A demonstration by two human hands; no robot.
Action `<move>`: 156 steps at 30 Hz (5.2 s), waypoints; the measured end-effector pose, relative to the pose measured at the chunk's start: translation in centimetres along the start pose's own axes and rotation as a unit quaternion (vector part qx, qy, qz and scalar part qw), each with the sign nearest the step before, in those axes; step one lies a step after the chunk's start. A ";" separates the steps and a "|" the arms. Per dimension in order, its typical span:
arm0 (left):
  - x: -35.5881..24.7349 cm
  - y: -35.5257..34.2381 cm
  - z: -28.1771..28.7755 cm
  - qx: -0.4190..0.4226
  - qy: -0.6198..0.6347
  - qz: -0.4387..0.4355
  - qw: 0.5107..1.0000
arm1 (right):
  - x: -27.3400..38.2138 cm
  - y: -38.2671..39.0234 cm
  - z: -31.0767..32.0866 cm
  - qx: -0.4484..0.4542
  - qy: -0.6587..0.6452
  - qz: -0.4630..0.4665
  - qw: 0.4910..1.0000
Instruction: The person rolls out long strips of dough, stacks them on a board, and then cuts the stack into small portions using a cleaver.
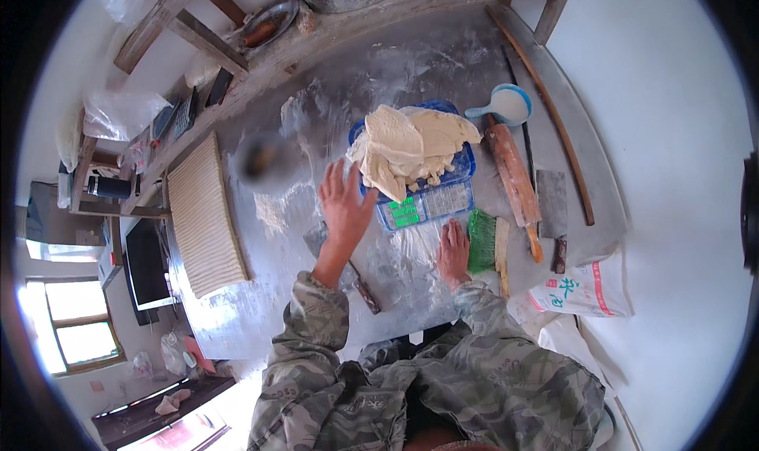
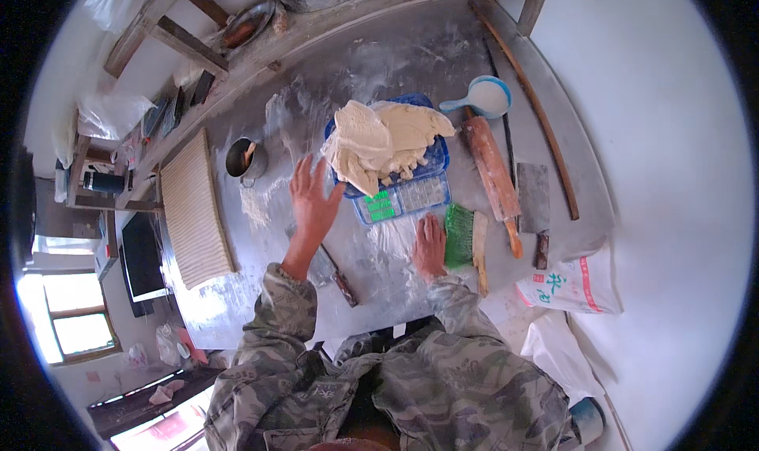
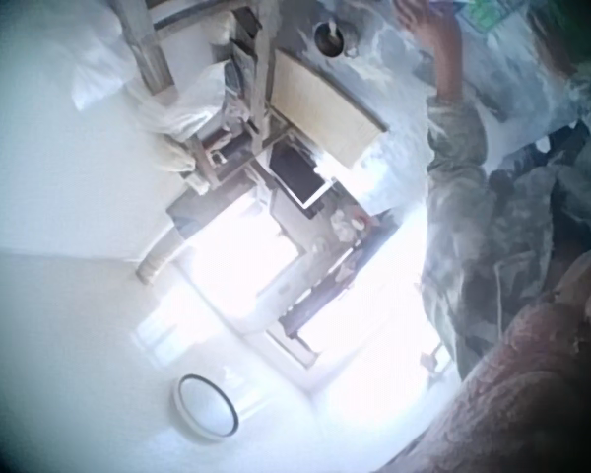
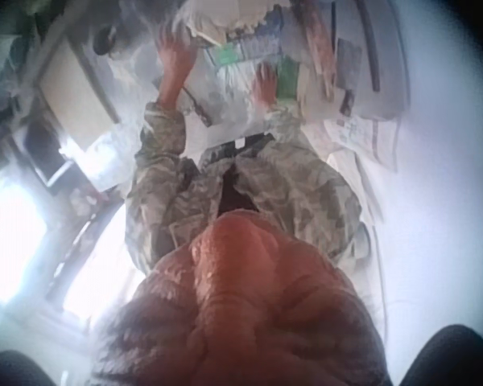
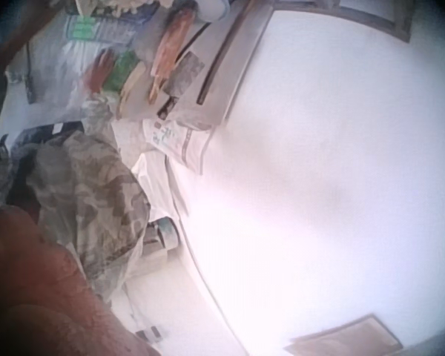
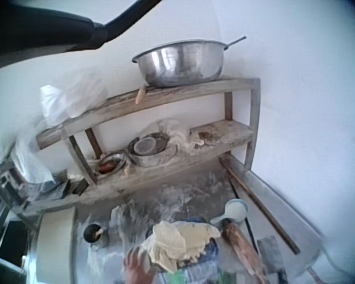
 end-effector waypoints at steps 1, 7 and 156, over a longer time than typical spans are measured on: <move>1.3 1.8 0.6 0.002 0.003 0.027 1.000 | 0.2 -0.1 0.4 0.006 -0.008 -0.004 1.000; 5.9 16.9 0.1 0.057 0.044 0.179 0.981 | -1.3 0.0 1.8 -0.041 -0.057 0.016 0.997; 52.2 55.7 18.6 0.074 -0.040 0.302 0.949 | 50.7 11.6 -15.5 0.222 -0.092 0.113 0.964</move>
Point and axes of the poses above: each hand's wrist, its own y-axis away from the middle knuckle, its own z-axis out of the back of the hand, x = y × z, the point moved 2 cm from there along -y, towards the middle knuckle, and after that the axes turned 3 degrees about -z, right-handed, at the moved point
